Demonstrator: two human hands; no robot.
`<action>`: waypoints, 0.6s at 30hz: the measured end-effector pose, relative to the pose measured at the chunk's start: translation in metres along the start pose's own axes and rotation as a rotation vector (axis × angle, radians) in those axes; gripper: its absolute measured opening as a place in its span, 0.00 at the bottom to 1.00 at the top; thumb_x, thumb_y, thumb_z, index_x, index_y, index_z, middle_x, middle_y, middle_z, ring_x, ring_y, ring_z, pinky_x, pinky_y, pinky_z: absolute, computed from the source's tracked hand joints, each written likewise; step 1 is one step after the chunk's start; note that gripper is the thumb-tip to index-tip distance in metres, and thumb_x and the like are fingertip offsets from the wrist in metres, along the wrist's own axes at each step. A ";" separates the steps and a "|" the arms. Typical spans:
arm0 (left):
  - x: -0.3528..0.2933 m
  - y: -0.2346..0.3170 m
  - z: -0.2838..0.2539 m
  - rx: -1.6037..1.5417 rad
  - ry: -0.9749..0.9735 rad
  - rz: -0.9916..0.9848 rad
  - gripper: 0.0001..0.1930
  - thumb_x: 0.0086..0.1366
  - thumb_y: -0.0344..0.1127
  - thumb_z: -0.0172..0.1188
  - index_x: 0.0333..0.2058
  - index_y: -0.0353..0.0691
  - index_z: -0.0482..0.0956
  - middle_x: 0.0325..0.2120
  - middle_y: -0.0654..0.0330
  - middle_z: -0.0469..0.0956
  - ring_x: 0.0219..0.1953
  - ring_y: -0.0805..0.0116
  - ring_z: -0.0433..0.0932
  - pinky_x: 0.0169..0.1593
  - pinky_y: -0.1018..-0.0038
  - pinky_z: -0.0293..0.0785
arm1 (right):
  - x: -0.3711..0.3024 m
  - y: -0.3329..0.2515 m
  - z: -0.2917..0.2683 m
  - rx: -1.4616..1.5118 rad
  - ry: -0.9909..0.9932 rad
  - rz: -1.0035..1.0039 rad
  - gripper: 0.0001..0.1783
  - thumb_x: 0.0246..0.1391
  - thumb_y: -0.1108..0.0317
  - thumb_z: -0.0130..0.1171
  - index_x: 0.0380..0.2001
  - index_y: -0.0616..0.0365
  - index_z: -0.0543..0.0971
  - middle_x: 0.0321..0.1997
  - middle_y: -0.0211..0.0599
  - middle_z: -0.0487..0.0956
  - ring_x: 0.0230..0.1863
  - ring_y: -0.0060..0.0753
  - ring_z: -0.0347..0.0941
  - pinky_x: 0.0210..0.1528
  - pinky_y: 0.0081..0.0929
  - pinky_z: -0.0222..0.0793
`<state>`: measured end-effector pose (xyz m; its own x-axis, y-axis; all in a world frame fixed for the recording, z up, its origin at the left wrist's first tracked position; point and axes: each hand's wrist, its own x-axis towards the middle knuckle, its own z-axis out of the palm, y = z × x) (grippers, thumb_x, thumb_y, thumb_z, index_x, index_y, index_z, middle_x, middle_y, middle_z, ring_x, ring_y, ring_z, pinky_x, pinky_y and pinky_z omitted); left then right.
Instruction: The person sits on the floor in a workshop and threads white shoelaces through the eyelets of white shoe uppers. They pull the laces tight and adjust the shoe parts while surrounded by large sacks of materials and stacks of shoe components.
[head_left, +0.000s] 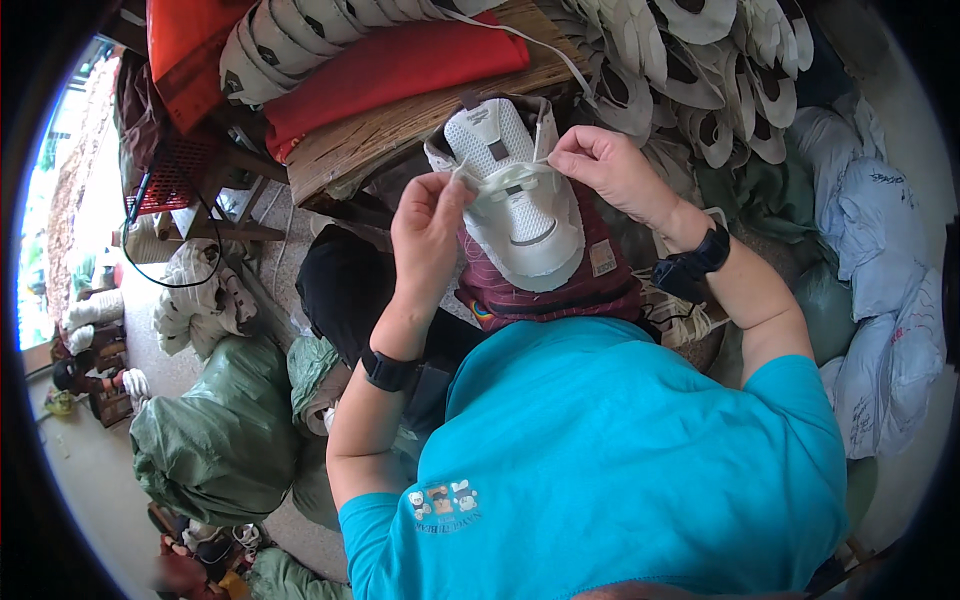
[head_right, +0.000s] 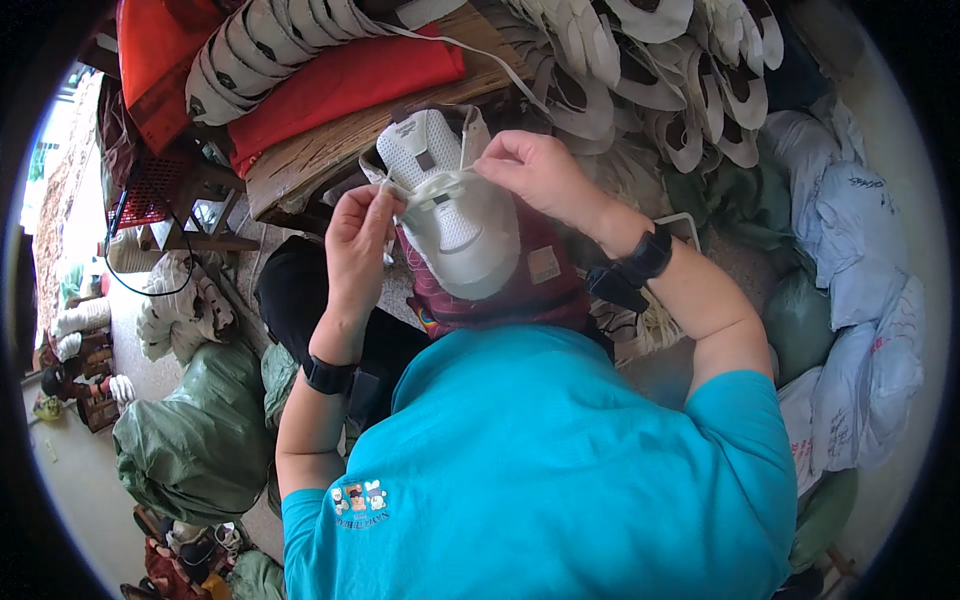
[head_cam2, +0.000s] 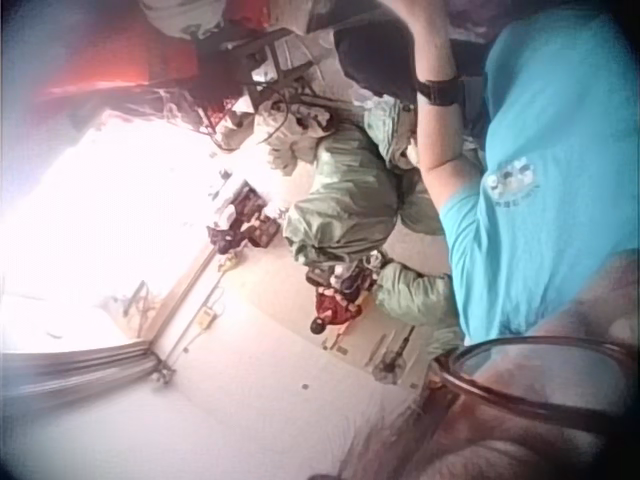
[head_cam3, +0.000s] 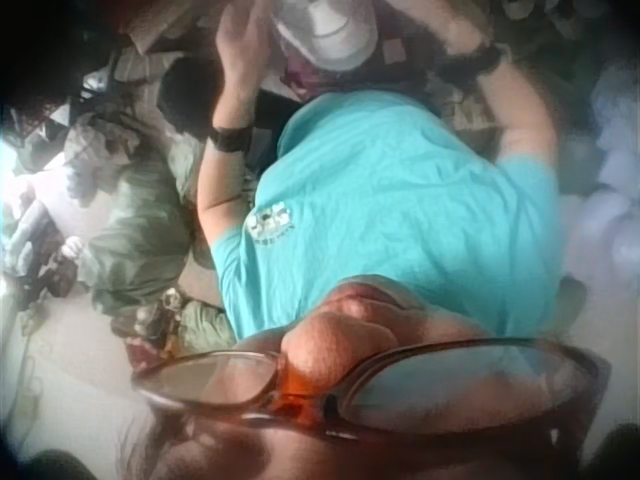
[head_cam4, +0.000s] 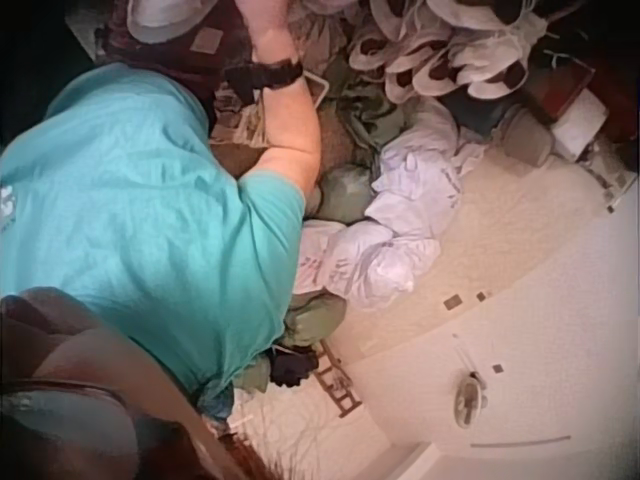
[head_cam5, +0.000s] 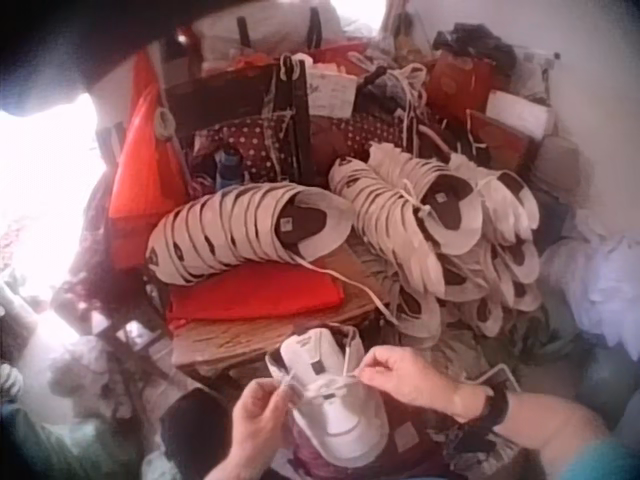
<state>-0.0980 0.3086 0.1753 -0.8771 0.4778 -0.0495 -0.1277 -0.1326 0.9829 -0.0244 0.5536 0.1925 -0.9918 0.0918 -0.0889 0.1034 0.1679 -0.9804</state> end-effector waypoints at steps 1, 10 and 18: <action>-0.001 -0.001 0.002 0.032 -0.021 0.001 0.08 0.74 0.35 0.54 0.41 0.36 0.75 0.30 0.67 0.77 0.28 0.85 0.67 0.33 0.87 0.64 | -0.001 -0.004 0.000 0.000 0.005 0.025 0.09 0.65 0.65 0.58 0.37 0.60 0.79 0.33 0.18 0.76 0.35 0.08 0.68 0.40 0.13 0.66; -0.005 0.003 -0.002 0.128 0.018 -0.042 0.06 0.70 0.31 0.60 0.36 0.34 0.75 0.26 0.70 0.74 0.25 0.87 0.68 0.26 0.87 0.63 | 0.005 -0.004 -0.002 -0.225 0.104 -0.059 0.09 0.62 0.65 0.61 0.33 0.60 0.79 0.28 0.20 0.76 0.33 0.09 0.67 0.36 0.16 0.65; -0.004 0.006 -0.002 0.065 0.057 -0.096 0.06 0.69 0.33 0.60 0.35 0.37 0.78 0.23 0.74 0.73 0.21 0.90 0.62 0.22 0.87 0.55 | 0.007 -0.034 0.007 -0.943 0.110 -0.484 0.07 0.56 0.68 0.60 0.26 0.57 0.75 0.20 0.35 0.75 0.26 0.38 0.75 0.35 0.36 0.66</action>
<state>-0.0959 0.3039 0.1808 -0.8872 0.4355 -0.1523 -0.1839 -0.0311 0.9824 -0.0357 0.5415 0.2237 -0.9356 -0.1081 0.3360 -0.2368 0.8983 -0.3702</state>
